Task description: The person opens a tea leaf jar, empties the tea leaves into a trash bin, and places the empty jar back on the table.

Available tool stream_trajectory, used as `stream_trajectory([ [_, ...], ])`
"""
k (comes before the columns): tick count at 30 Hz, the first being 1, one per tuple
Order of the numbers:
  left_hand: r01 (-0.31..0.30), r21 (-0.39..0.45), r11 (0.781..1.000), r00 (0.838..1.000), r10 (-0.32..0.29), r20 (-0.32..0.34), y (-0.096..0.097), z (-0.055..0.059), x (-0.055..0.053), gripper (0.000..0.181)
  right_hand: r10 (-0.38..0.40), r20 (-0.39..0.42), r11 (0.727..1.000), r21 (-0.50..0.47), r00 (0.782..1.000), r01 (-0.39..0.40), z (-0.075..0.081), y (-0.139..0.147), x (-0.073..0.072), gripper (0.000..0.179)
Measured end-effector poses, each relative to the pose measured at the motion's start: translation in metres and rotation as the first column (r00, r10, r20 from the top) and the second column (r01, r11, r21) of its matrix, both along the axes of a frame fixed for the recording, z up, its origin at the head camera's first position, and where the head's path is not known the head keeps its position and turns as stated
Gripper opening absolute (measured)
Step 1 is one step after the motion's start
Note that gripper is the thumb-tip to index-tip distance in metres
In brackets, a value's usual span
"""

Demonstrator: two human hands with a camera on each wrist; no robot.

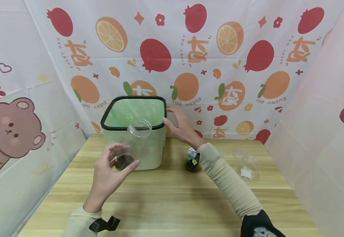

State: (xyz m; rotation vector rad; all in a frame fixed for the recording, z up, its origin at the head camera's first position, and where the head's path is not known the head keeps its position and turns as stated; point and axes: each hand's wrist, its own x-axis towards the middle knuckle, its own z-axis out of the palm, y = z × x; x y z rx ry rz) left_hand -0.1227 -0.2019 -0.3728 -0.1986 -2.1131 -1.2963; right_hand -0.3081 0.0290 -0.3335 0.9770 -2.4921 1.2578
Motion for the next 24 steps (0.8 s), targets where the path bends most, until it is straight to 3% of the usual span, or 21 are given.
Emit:
stream_trajectory([
  [6, -0.045, 0.027, 0.999, 0.999, 0.046, -0.015, -0.006, 0.004, 0.0, 0.068, 0.054, -0.071, 0.998, 0.04, 0.996, -0.051, -0.004, -0.014, 0.002, 0.057],
  [12, -0.065, 0.033, 0.997, 0.998, 0.066, -0.02, -0.011, 0.003, -0.001, 0.069, 0.046, -0.187, 0.997, 0.074, 0.981, -0.033, -0.012, -0.028, 0.001, 0.052],
  [24, -0.113, 0.014, 0.994, 0.994, 0.113, 0.0, -0.024, 0.007, -0.001, 0.07, -0.009, -0.306, 0.999, -0.044, 0.952, -0.005, -0.026, -0.042, -0.002, 0.054],
])
